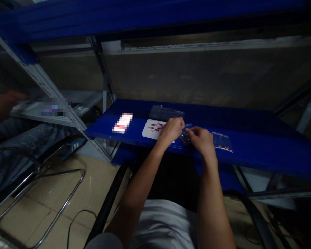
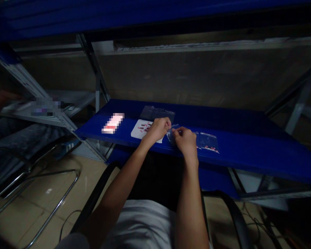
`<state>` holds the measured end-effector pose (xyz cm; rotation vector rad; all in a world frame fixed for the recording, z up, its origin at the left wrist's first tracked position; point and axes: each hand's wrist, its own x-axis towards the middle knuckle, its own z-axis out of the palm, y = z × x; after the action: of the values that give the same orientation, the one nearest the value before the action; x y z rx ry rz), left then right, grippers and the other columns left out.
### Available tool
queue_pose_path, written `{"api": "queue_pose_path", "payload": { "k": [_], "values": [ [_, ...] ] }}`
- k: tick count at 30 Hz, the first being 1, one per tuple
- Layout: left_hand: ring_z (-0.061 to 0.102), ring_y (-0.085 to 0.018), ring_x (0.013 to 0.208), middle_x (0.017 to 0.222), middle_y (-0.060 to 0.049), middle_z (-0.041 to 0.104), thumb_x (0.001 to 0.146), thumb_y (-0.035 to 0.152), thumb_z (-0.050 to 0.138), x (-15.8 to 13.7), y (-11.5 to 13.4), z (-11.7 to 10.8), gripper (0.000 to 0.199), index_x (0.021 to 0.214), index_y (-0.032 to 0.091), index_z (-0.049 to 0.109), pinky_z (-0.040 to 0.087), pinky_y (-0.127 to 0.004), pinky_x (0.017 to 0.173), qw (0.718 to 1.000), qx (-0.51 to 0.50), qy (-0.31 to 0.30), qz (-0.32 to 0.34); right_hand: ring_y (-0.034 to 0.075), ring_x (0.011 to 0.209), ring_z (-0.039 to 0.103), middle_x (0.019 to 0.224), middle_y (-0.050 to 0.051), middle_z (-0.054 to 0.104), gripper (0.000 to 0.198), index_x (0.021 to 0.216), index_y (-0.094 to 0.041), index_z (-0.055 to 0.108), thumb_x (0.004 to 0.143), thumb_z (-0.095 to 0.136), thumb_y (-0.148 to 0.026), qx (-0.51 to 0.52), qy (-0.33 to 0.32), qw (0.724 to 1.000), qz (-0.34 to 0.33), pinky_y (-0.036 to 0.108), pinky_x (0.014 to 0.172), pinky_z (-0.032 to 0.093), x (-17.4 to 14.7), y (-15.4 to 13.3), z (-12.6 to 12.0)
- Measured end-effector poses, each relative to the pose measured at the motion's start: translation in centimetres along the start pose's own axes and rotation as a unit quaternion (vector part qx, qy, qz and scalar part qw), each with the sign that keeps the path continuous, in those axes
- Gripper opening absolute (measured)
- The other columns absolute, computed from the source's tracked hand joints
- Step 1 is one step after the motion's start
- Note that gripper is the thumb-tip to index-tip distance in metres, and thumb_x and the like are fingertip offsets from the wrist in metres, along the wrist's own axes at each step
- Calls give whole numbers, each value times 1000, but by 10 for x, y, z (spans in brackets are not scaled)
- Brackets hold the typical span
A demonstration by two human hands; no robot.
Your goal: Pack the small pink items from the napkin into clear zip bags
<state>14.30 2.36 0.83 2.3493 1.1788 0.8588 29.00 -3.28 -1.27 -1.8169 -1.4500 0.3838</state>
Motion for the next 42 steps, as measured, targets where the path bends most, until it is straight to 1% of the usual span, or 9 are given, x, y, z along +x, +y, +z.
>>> {"api": "queue_pose_path", "payload": {
  "k": [3, 5, 12, 21, 23, 26, 31, 35, 42],
  "values": [
    [73, -17, 91, 93, -7, 78, 94, 12, 58, -12, 11, -19, 18, 100, 17, 75, 55, -27, 88, 993, -115, 18, -5, 22, 66, 68, 74, 7, 74, 42, 84, -21, 71, 91, 59, -61, 162, -14, 986, -21, 31, 61, 47, -4, -15, -6],
    [75, -17, 91, 93, -6, 80, 93, 13, 61, -21, 16, -22, 17, 101, 18, 76, 56, -26, 86, 984, -177, 27, -17, 21, 65, 66, 72, 7, 73, 47, 83, -21, 69, 88, 62, -66, 208, -6, 977, -36, 30, 58, 47, -6, -22, -8],
    [74, -15, 79, 84, -5, 78, 91, 16, 65, -43, 19, -2, 8, 88, 15, 72, 55, -22, 76, 945, -310, 68, -77, 21, 67, 67, 76, 8, 75, 45, 87, -19, 73, 83, 70, -64, 161, -1, 983, -90, 30, 58, 47, -8, -28, -17],
    [70, -13, 71, 76, -4, 73, 89, 16, 68, -47, 2, -1, 8, 81, 12, 69, 55, -23, 71, 890, -448, 28, -73, 21, 66, 66, 78, 8, 76, 38, 88, -18, 78, 81, 74, -55, 213, -63, 971, -85, 29, 56, 46, -11, -36, -22],
    [69, -13, 71, 75, -4, 73, 90, 15, 66, -48, 0, -2, 8, 83, 12, 69, 55, -23, 70, 893, -443, 35, -73, 22, 68, 68, 78, 9, 76, 37, 87, -18, 78, 81, 74, -54, 232, -74, 967, -82, 30, 57, 48, -10, -36, -21],
    [70, -13, 71, 77, -4, 73, 93, 17, 63, -51, 2, -6, 8, 88, 14, 68, 55, -23, 70, 918, -385, 68, -65, 23, 72, 71, 82, 9, 78, 31, 91, -18, 77, 82, 71, -47, 224, -79, 967, -89, 32, 63, 52, -10, -37, -20],
    [72, -16, 79, 85, -2, 75, 96, 17, 57, -59, 15, -17, 12, 88, 20, 65, 56, -26, 80, 974, -192, 117, -35, 22, 69, 72, 78, 5, 77, 16, 88, -20, 76, 83, 63, -28, 74, -76, 990, -93, 32, 67, 51, -13, -42, -22],
    [72, -17, 82, 88, -4, 75, 98, 14, 52, -59, 22, -17, 16, 87, 20, 63, 56, -28, 81, 984, -116, 134, -36, 22, 69, 72, 74, 5, 77, 15, 83, -20, 74, 85, 60, -26, 32, -58, 991, -117, 30, 67, 49, -18, -51, -21],
    [73, -22, 88, 89, -9, 76, 99, 15, 51, -58, 23, -22, 18, 89, 19, 65, 54, -32, 86, 980, -31, 175, -86, 25, 70, 71, 71, 8, 75, 14, 76, -20, 70, 84, 60, -26, -37, 52, 989, -134, 33, 70, 44, -20, -62, -13]
  ]
}}
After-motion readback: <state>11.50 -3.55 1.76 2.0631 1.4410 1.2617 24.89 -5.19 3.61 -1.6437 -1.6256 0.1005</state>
